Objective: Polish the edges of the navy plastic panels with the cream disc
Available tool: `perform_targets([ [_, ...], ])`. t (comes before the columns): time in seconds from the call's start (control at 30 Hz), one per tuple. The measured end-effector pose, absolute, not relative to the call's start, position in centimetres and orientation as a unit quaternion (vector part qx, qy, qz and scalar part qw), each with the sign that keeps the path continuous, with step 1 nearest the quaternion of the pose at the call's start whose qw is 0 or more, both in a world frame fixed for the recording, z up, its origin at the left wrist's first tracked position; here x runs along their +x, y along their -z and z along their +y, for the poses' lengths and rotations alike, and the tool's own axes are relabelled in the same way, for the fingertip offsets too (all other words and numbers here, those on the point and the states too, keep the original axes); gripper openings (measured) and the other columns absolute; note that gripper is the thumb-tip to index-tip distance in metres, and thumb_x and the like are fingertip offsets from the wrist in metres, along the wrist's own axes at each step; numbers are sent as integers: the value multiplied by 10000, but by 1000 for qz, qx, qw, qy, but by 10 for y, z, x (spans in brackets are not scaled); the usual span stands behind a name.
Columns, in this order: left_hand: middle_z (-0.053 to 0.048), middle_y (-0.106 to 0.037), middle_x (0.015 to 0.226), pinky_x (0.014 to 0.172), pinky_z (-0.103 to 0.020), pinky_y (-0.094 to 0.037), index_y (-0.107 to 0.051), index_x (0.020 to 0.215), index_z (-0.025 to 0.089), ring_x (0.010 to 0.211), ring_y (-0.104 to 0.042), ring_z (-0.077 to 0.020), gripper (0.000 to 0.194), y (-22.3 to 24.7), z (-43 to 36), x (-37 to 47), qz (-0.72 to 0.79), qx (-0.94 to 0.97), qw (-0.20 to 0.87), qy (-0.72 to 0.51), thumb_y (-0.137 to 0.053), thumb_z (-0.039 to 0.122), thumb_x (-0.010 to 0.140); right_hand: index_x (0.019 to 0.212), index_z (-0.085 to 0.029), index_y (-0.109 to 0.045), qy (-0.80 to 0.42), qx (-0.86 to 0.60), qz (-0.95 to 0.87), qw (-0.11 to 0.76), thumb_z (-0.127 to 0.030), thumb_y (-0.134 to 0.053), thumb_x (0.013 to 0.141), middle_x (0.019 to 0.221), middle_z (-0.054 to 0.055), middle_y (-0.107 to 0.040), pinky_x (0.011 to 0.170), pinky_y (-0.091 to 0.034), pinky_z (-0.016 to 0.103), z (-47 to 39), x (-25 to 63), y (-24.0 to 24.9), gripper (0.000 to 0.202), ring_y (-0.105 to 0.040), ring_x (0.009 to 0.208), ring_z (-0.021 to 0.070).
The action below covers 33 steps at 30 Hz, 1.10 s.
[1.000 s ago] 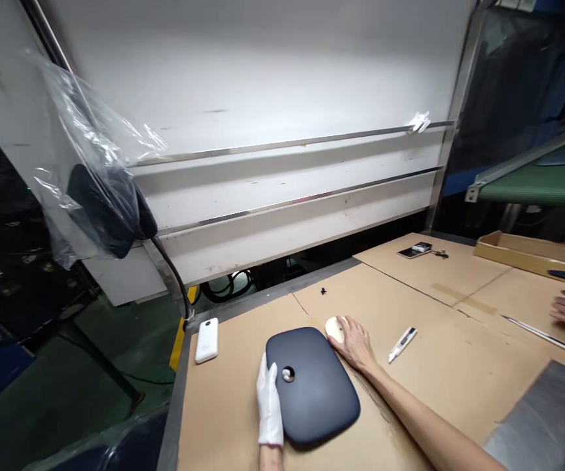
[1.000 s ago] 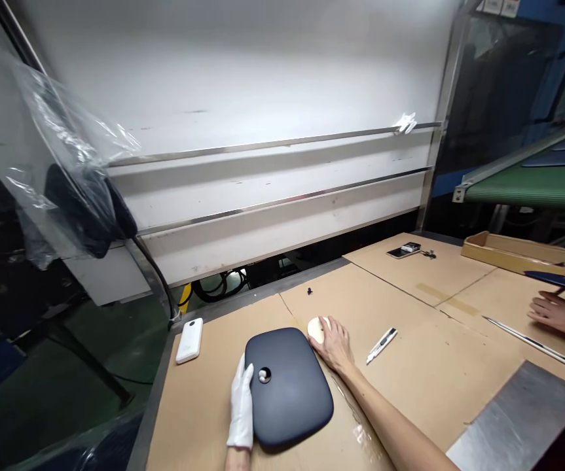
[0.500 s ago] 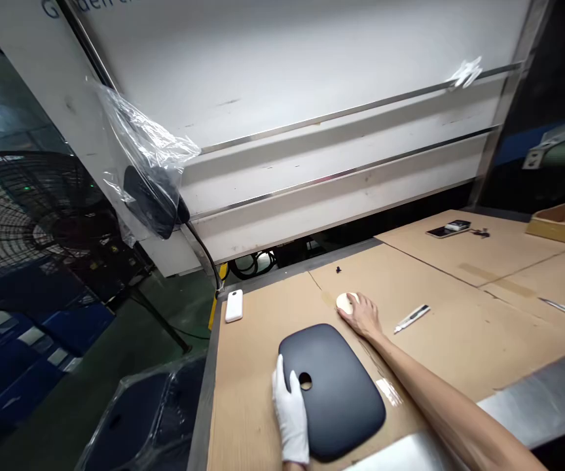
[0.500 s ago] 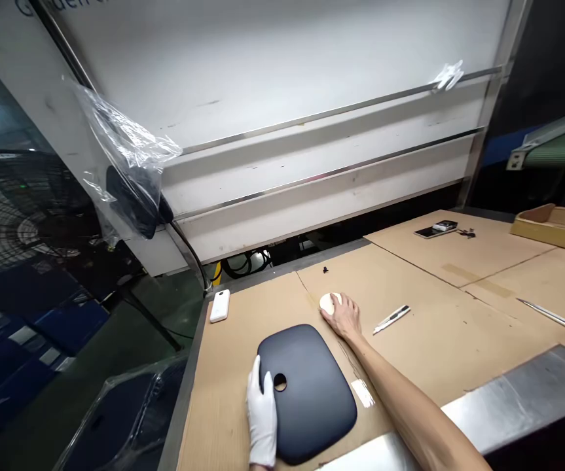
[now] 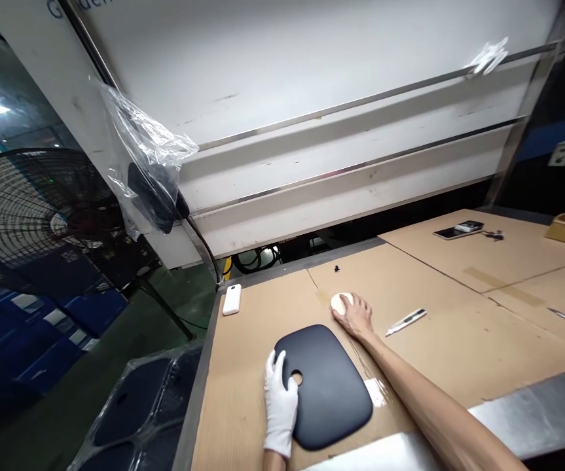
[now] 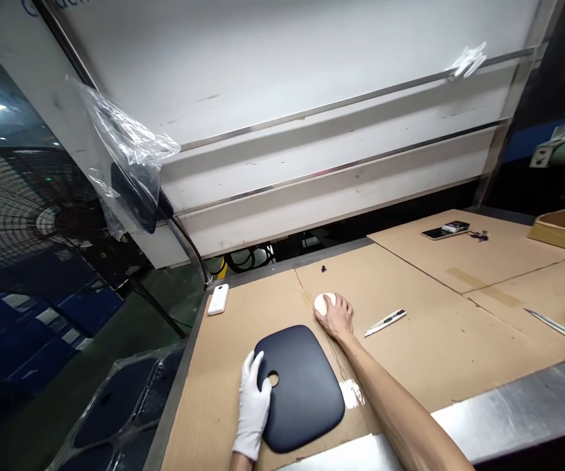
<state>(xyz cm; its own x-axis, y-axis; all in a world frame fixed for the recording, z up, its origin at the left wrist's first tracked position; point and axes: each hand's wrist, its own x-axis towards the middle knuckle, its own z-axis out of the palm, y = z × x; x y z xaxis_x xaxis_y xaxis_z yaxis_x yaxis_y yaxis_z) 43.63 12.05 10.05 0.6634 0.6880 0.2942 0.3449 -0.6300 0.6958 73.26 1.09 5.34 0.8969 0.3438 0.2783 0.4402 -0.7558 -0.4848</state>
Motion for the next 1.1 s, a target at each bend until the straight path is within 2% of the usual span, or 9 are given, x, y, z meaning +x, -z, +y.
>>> perform_targets([
  [0.17,-102,-551,1407,1056,-500,-481,-607,1262,255,1260,-542,-257,357,-93,121,446,313,860,295,-275,-606,388,931,1379,-200,-571,21,-910,-261,322,-475,-523,886,1264,147,-609,1025,-442,435,-19,727,-83,567,-566,1215,307],
  [0.27,-120,-524,1448,1157,-524,-384,-623,1275,231,1360,-470,-295,409,-80,120,453,345,845,300,-278,-659,298,873,1469,-252,-466,1,-874,-343,343,-483,-447,936,1380,113,-546,1048,-457,358,-53,685,-82,582,-537,1292,242],
  [0.37,-145,-517,1469,1216,-456,-318,-641,1303,192,1425,-403,-314,492,-70,119,457,373,830,304,-283,-628,179,811,1460,-328,-473,-31,-830,-422,363,-524,-516,927,1487,91,-460,1113,-424,414,-82,630,-64,570,-451,1383,266],
  [0.47,-176,-518,1471,1222,-472,-305,-613,1346,116,1425,-397,-325,540,-67,118,457,381,837,288,-266,-554,142,809,1305,-371,-619,2,-828,-449,335,-537,-568,903,1495,71,-474,1126,-393,527,-90,597,-54,438,-417,1399,328],
  [0.53,-181,-513,1477,1214,-475,-317,-609,1349,104,1419,-402,-321,542,-68,118,456,379,849,271,-248,-532,138,813,1228,-328,-654,42,-823,-438,359,-481,-500,943,1404,93,-550,1080,-429,511,-80,594,-61,358,-495,1319,318],
  [0.63,-178,-509,1483,1212,-479,-321,-608,1352,114,1418,-402,-320,542,-70,117,455,374,860,258,-234,-528,142,816,1134,-261,-634,48,-829,-395,394,-364,-382,988,1158,97,-657,853,-521,381,-55,599,-78,309,-663,957,234],
  [0.73,-174,-496,1493,1219,-477,-305,-591,1375,134,1424,-393,-319,576,-69,117,455,370,863,257,-227,-534,137,801,1005,-244,-611,57,-844,-410,340,-353,-352,1014,976,70,-678,697,-467,329,-24,591,-82,281,-646,759,201],
  [0.87,-156,-489,1496,1224,-470,-298,-574,1393,169,1431,-388,-309,629,-68,116,455,375,861,265,-218,-537,113,767,905,-237,-570,69,-829,-502,236,-342,-339,1040,856,39,-628,661,-376,296,22,574,-78,287,-608,778,182],
  [1.1,-162,-474,1506,1227,-473,-292,-529,1431,152,1430,-379,-314,642,-69,115,455,377,857,278,-214,-540,147,789,808,-204,-547,74,-883,-408,219,-284,-373,1001,815,32,-592,603,-285,291,37,637,-82,273,-490,628,135],
])
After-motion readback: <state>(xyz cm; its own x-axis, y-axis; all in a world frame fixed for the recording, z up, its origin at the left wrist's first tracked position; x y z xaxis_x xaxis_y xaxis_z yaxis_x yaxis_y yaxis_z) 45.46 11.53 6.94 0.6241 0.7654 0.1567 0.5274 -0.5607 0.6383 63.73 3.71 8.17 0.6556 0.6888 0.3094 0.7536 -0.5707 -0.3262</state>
